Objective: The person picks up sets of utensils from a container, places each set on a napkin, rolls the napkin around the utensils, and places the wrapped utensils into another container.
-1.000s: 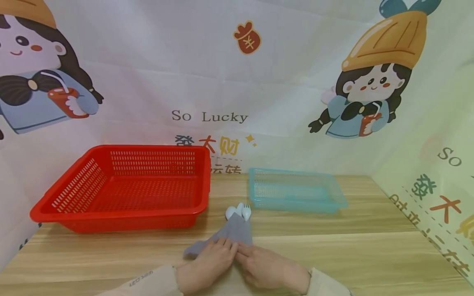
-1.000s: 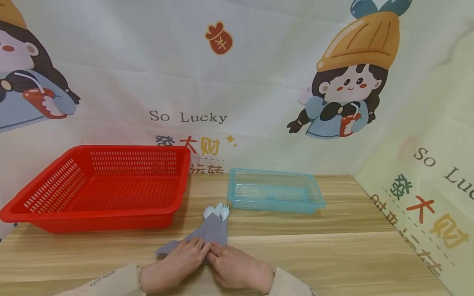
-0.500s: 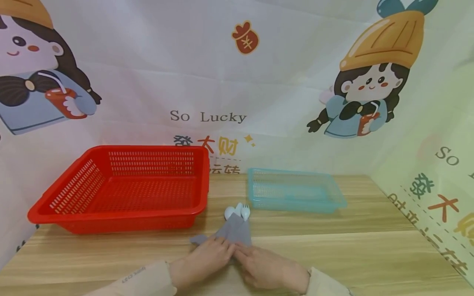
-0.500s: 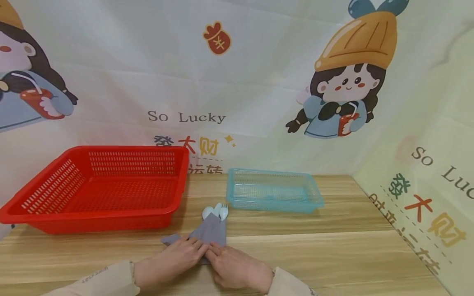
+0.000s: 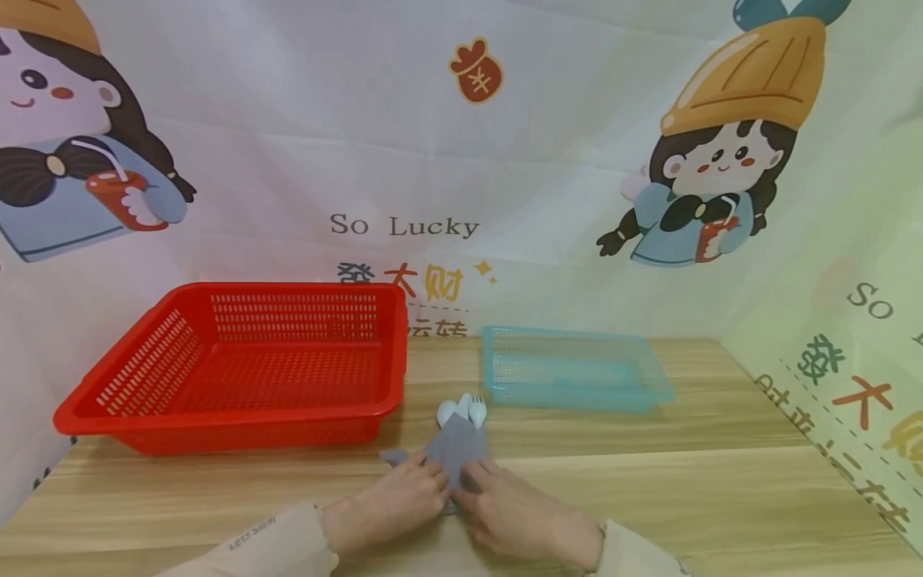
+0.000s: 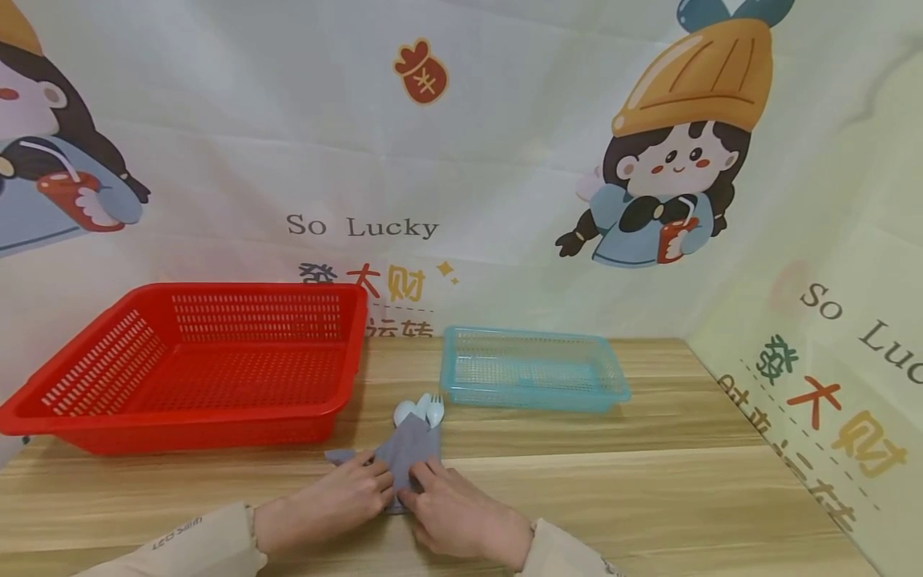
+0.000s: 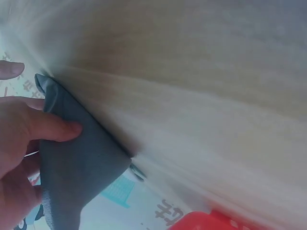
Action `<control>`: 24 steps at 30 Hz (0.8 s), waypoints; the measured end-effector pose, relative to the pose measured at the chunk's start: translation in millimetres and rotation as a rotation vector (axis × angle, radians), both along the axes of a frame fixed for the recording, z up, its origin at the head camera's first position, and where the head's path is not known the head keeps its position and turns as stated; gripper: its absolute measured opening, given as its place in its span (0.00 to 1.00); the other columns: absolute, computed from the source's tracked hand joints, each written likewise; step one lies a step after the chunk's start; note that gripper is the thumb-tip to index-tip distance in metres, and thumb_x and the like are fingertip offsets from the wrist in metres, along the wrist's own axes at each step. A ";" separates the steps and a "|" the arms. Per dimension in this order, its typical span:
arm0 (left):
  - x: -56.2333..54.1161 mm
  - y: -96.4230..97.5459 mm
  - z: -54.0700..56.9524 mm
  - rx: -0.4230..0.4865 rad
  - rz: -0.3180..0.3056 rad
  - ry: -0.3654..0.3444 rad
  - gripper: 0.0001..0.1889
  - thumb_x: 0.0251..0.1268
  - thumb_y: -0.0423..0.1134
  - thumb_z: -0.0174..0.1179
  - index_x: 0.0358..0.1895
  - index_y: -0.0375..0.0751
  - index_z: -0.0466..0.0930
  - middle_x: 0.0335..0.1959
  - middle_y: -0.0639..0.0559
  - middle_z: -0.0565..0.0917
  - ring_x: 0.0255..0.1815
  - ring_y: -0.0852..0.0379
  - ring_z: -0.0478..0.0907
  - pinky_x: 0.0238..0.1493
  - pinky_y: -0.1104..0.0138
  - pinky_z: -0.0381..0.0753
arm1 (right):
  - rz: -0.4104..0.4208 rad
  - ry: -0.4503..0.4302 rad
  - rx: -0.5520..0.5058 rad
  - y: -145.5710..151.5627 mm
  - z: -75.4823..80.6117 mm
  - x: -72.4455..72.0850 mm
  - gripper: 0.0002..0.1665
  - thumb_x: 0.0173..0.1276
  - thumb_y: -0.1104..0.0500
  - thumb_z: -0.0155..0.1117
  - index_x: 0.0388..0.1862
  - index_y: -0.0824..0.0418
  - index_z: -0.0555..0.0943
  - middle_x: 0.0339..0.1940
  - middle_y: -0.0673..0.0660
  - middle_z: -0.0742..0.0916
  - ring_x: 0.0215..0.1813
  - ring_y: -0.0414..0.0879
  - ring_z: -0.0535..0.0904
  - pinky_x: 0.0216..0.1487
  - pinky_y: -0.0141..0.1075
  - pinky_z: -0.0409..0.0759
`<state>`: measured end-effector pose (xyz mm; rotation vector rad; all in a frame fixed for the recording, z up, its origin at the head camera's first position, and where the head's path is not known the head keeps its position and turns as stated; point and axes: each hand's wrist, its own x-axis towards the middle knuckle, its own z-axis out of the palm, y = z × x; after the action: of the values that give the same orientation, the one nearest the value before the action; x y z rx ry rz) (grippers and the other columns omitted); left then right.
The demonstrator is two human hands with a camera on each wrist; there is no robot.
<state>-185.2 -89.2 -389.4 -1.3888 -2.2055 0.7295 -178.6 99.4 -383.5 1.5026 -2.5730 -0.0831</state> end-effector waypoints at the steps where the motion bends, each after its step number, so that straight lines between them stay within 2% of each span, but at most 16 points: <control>1: -0.3 0.1 -0.2 0.000 -0.008 0.020 0.08 0.52 0.41 0.60 0.37 0.52 0.81 0.35 0.58 0.81 0.38 0.62 0.73 0.49 0.65 0.71 | 0.000 -0.010 -0.010 -0.4 0.0 -0.6 0.21 0.56 0.54 0.61 0.48 0.61 0.78 0.39 0.51 0.74 0.41 0.40 0.68 0.42 0.28 0.71; 5: -1.8 -1.0 -0.6 -0.005 -0.049 0.085 0.07 0.53 0.42 0.60 0.36 0.52 0.81 0.30 0.59 0.80 0.33 0.62 0.72 0.44 0.65 0.71 | -0.018 -0.118 -0.057 -1.9 1.0 -4.4 0.18 0.56 0.56 0.61 0.45 0.62 0.79 0.37 0.50 0.74 0.39 0.38 0.68 0.41 0.26 0.70; 11: -5.4 -1.3 1.4 0.001 -0.120 0.083 0.07 0.51 0.41 0.60 0.36 0.53 0.80 0.36 0.59 0.80 0.39 0.62 0.72 0.54 0.56 0.69 | -0.019 -0.267 -0.121 -1.2 1.8 -14.8 0.14 0.56 0.59 0.60 0.42 0.63 0.79 0.36 0.50 0.75 0.38 0.36 0.71 0.40 0.23 0.71; 15: -8.7 0.4 1.4 -0.002 -0.170 0.092 0.05 0.50 0.40 0.60 0.32 0.54 0.79 0.34 0.59 0.79 0.41 0.61 0.72 0.56 0.50 0.65 | -0.015 -0.402 -0.179 0.9 1.2 -21.5 0.11 0.60 0.63 0.57 0.42 0.63 0.79 0.38 0.50 0.76 0.38 0.35 0.71 0.41 0.23 0.71; 17: -9.5 1.3 1.4 -0.014 -0.194 0.117 0.05 0.51 0.39 0.59 0.33 0.54 0.80 0.33 0.59 0.79 0.41 0.60 0.71 0.57 0.48 0.64 | 0.002 -0.445 -0.209 2.9 0.3 -24.9 0.12 0.61 0.65 0.54 0.44 0.64 0.79 0.39 0.51 0.77 0.40 0.36 0.72 0.43 0.24 0.71; 20: -9.2 2.4 0.8 -0.027 -0.226 0.191 0.08 0.54 0.36 0.52 0.33 0.53 0.79 0.30 0.60 0.78 0.40 0.60 0.71 0.57 0.45 0.61 | 0.020 -0.516 -0.252 6.7 -2.4 -31.1 0.13 0.63 0.66 0.51 0.45 0.65 0.78 0.39 0.52 0.77 0.40 0.36 0.71 0.44 0.26 0.71; 24: -8.3 3.3 0.7 -0.014 -0.242 0.230 0.10 0.54 0.34 0.48 0.33 0.52 0.78 0.31 0.58 0.78 0.42 0.59 0.71 0.58 0.43 0.58 | -0.012 -0.624 -0.280 10.4 -3.3 -36.4 0.13 0.65 0.65 0.49 0.45 0.67 0.77 0.38 0.51 0.78 0.40 0.35 0.70 0.44 0.27 0.71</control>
<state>-193.5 -85.9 -388.8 -1.4660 -1.8234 0.7740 -215.0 109.8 -386.8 1.5855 -2.8658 0.8340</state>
